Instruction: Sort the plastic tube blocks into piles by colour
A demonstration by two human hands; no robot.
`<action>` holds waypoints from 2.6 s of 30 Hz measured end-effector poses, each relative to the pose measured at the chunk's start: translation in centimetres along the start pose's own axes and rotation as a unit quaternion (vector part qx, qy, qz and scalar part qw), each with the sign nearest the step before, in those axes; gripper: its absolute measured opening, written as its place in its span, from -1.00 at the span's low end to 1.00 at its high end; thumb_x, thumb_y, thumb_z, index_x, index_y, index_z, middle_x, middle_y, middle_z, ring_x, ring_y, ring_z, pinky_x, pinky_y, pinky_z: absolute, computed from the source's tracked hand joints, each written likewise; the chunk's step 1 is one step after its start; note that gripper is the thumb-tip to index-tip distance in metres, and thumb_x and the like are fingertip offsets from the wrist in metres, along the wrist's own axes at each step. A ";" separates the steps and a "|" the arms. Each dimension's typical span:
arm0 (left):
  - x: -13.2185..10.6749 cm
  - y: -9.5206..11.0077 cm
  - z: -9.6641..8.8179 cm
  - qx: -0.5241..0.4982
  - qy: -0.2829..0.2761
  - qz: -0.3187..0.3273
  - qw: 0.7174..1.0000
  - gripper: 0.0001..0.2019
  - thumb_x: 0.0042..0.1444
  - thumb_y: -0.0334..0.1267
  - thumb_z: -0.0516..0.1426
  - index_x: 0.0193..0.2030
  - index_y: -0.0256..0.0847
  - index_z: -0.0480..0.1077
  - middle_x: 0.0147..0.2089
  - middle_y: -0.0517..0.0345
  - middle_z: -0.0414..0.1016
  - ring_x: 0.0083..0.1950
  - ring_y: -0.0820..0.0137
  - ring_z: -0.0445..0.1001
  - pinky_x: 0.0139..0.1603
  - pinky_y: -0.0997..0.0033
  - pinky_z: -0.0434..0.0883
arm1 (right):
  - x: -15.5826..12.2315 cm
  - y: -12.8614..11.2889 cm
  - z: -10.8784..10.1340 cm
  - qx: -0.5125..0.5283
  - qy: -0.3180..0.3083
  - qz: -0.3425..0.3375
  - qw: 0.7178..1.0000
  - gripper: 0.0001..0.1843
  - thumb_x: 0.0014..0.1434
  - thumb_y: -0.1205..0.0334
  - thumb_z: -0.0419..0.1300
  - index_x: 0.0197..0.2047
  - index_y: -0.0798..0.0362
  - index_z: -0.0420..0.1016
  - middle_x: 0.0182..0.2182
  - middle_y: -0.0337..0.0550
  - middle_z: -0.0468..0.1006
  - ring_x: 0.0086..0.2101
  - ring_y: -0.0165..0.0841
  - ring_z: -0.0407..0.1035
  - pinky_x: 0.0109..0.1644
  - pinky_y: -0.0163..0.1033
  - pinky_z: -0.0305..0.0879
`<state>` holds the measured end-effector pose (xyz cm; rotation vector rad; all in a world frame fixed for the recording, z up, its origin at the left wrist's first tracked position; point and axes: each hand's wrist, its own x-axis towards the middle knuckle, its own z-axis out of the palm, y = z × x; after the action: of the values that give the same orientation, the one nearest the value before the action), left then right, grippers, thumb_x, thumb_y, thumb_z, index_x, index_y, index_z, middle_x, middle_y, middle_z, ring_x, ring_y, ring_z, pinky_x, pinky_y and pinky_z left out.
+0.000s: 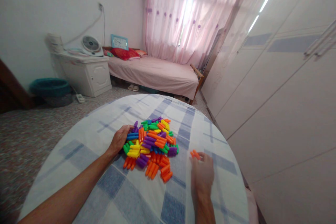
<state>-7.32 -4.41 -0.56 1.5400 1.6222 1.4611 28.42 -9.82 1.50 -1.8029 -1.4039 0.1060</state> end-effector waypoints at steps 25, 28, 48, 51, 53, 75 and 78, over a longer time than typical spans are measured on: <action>0.0 0.2 0.0 -0.005 0.002 -0.002 1.000 -0.52 0.20 0.06 -0.19 -0.20 -0.21 0.41 -0.13 0.02 0.46 -0.07 0.29 0.42 0.03 0.28 0.34 | -1.9 -3.5 1.8 0.087 -0.092 -0.199 0.972 -0.76 0.14 0.13 0.09 -0.15 0.02 0.40 -0.25 -0.10 0.49 -0.22 -0.28 0.35 -0.10 -0.15 0.29; 0.0 0.2 0.0 -0.002 0.003 -0.006 1.000 -0.52 0.20 0.06 -0.20 -0.20 -0.20 0.41 -0.12 0.02 0.47 -0.06 0.29 0.42 0.03 0.27 0.34 | -2.9 -5.1 1.4 0.127 -0.204 -0.167 0.956 -0.74 0.13 0.12 0.09 -0.12 -0.01 0.39 -0.27 -0.16 0.49 -0.35 -0.36 0.36 -0.24 -0.25 0.32; 0.1 -0.1 0.0 -0.001 0.006 -0.007 1.000 -0.51 0.20 0.07 -0.19 -0.20 -0.21 0.42 -0.14 0.03 0.48 -0.08 0.29 0.43 0.01 0.28 0.36 | -4.2 -6.3 1.1 -0.009 -0.279 -0.197 0.940 -0.62 0.01 0.17 0.15 -0.04 -0.07 0.38 -0.17 -0.17 0.44 -0.21 -0.28 0.37 -0.16 -0.23 0.27; 0.0 0.1 0.0 0.001 0.006 -0.002 1.000 -0.51 0.19 0.07 -0.19 -0.21 -0.20 0.43 -0.15 0.05 0.49 -0.09 0.30 0.44 0.00 0.30 0.36 | -4.6 -6.7 1.4 -0.039 -0.253 -0.205 0.945 -0.68 0.05 0.23 0.09 -0.08 -0.04 0.39 -0.22 -0.15 0.43 -0.23 -0.28 0.37 -0.18 -0.23 0.25; 0.0 0.2 0.0 0.003 0.005 -0.001 1.000 -0.51 0.19 0.07 -0.18 -0.20 -0.21 0.43 -0.15 0.05 0.49 -0.09 0.30 0.45 0.01 0.31 0.36 | -4.6 -6.7 1.6 -0.038 -0.248 -0.202 0.947 -0.73 0.08 0.23 0.06 -0.11 -0.03 0.40 -0.24 -0.16 0.43 -0.26 -0.31 0.37 -0.22 -0.25 0.25; 0.1 -0.3 -0.2 -0.008 -0.012 -0.010 1.000 -0.49 0.16 0.13 -0.17 -0.18 -0.21 0.41 -0.10 0.02 0.47 -0.04 0.26 0.42 0.09 0.24 0.33 | 0.5 2.9 1.4 -0.181 -0.015 -0.061 0.982 -0.36 0.05 -0.13 0.07 0.11 0.08 0.28 0.06 0.02 0.35 0.01 -0.14 0.24 0.03 -0.07 0.16; 0.2 -0.3 -0.2 -0.004 -0.013 -0.011 1.000 -0.49 0.16 0.12 -0.17 -0.18 -0.20 0.42 -0.10 0.02 0.47 -0.04 0.27 0.42 0.08 0.24 0.33 | 0.6 3.0 1.7 -0.212 -0.024 -0.095 0.972 -0.45 0.11 -0.04 0.04 0.10 0.08 0.30 0.08 -0.01 0.33 0.03 -0.18 0.23 0.05 -0.10 0.15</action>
<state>-7.67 -4.29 -0.67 1.5259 1.6109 1.4289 30.10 -8.52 -1.29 -2.0001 -1.7226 -0.2723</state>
